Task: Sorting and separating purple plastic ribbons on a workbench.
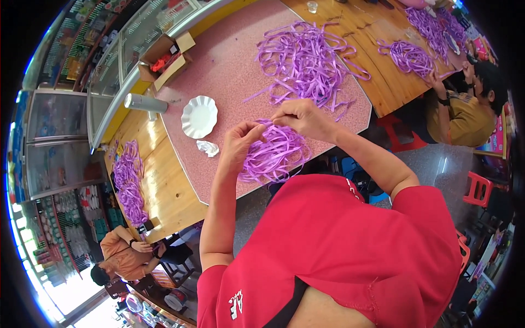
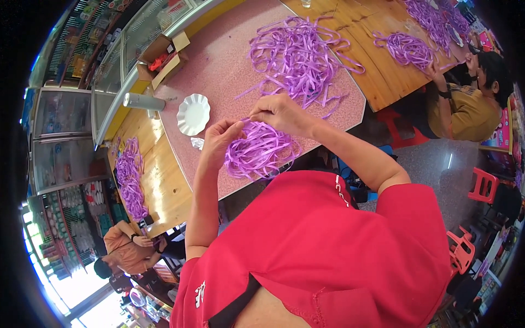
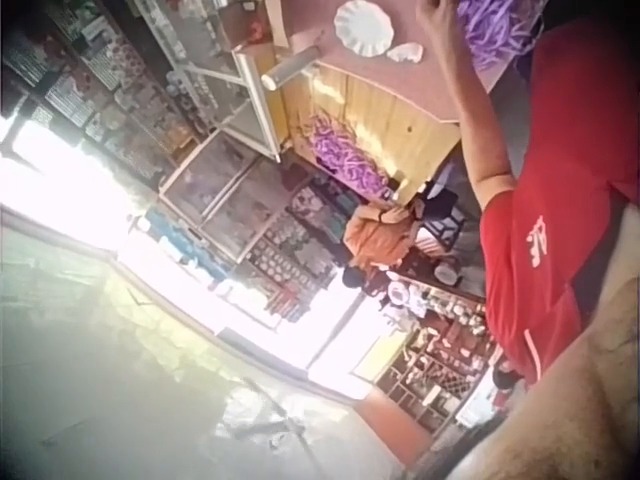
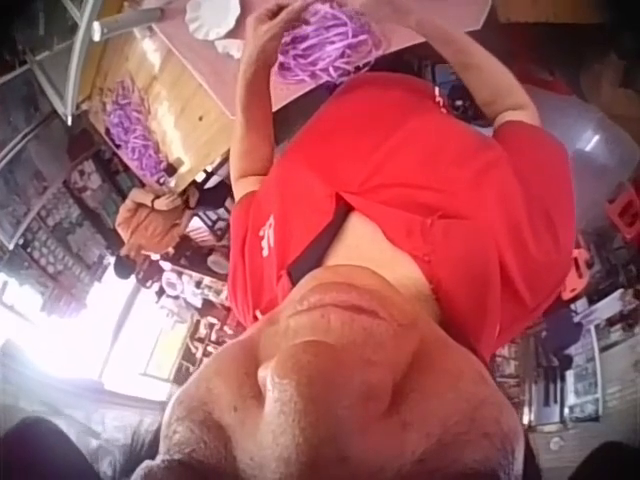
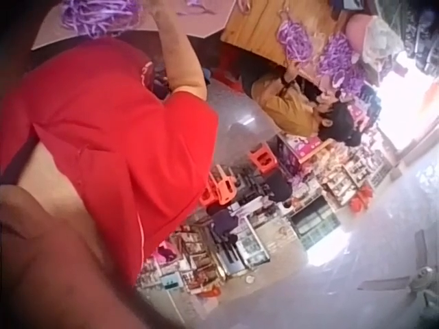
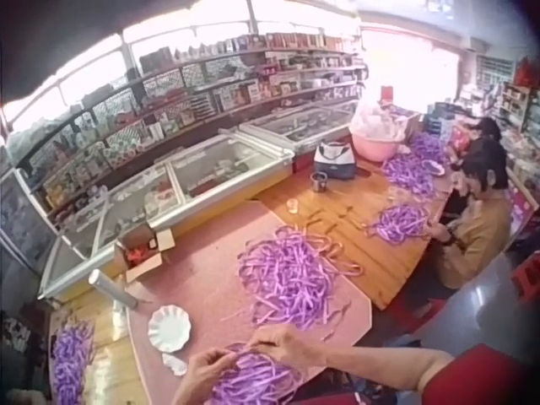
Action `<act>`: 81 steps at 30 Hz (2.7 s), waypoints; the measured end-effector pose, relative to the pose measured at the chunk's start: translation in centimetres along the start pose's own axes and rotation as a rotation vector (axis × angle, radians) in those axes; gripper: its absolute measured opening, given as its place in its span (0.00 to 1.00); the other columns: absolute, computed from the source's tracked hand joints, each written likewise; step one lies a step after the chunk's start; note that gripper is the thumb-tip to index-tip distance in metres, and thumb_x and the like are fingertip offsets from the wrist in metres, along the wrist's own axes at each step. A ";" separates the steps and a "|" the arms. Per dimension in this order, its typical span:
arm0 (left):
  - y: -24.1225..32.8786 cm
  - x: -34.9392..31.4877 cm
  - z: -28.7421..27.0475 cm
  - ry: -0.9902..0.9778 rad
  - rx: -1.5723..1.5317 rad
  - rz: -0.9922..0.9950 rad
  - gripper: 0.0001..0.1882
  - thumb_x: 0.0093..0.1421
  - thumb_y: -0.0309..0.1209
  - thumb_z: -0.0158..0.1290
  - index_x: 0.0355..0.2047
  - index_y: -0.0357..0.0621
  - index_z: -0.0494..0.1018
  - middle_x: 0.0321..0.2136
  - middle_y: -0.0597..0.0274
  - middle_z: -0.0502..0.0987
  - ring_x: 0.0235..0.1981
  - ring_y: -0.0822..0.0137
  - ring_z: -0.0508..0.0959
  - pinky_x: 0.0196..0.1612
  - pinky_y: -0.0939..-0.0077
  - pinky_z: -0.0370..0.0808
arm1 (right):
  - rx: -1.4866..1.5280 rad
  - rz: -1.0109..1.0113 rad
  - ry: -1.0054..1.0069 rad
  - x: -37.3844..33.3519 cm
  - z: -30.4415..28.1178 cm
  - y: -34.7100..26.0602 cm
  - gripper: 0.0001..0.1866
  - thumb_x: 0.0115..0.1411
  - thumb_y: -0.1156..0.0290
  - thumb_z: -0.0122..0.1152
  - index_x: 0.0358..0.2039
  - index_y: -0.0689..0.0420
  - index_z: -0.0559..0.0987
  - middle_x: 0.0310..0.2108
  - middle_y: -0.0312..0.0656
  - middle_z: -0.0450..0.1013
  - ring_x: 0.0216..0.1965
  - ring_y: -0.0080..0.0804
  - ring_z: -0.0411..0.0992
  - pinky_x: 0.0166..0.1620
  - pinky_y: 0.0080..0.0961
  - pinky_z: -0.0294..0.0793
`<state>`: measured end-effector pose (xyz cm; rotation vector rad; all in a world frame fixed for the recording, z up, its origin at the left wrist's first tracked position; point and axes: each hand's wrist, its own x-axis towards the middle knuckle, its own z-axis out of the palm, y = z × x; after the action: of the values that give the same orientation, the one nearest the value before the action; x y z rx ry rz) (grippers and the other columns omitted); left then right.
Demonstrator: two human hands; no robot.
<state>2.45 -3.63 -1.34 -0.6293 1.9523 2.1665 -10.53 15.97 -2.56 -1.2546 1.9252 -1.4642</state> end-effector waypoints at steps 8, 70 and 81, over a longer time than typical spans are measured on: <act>-0.4 0.1 1.1 -0.041 -0.121 0.002 0.10 0.65 0.34 0.56 0.34 0.38 0.76 0.27 0.65 0.78 0.29 0.77 0.75 0.36 0.83 0.70 | -0.043 -0.120 0.063 -0.3 1.4 -1.5 0.07 0.56 0.73 0.64 0.35 0.63 0.81 0.30 0.46 0.78 0.33 0.38 0.77 0.37 0.31 0.74; -0.8 0.3 3.8 0.210 0.358 0.691 0.06 0.61 0.26 0.54 0.37 0.44 0.69 0.40 0.60 0.72 0.44 0.64 0.72 0.52 0.64 0.66 | 0.723 0.386 0.271 0.0 3.2 -1.2 0.09 0.62 0.68 0.63 0.33 0.62 0.80 0.22 0.30 0.73 0.19 0.14 0.64 0.20 0.16 0.60; 0.2 0.1 3.9 -0.046 -0.836 0.011 0.07 0.67 0.31 0.50 0.39 0.42 0.73 0.38 0.63 0.77 0.41 0.68 0.76 0.50 0.66 0.72 | -0.216 -0.512 0.364 0.9 1.7 -1.5 0.09 0.52 0.77 0.65 0.34 0.56 0.77 0.32 0.41 0.72 0.29 0.39 0.75 0.30 0.29 0.76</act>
<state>1.50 0.10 -0.96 -0.6428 0.9495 2.9302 -9.11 14.22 -1.65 -1.7812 2.1384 -1.8783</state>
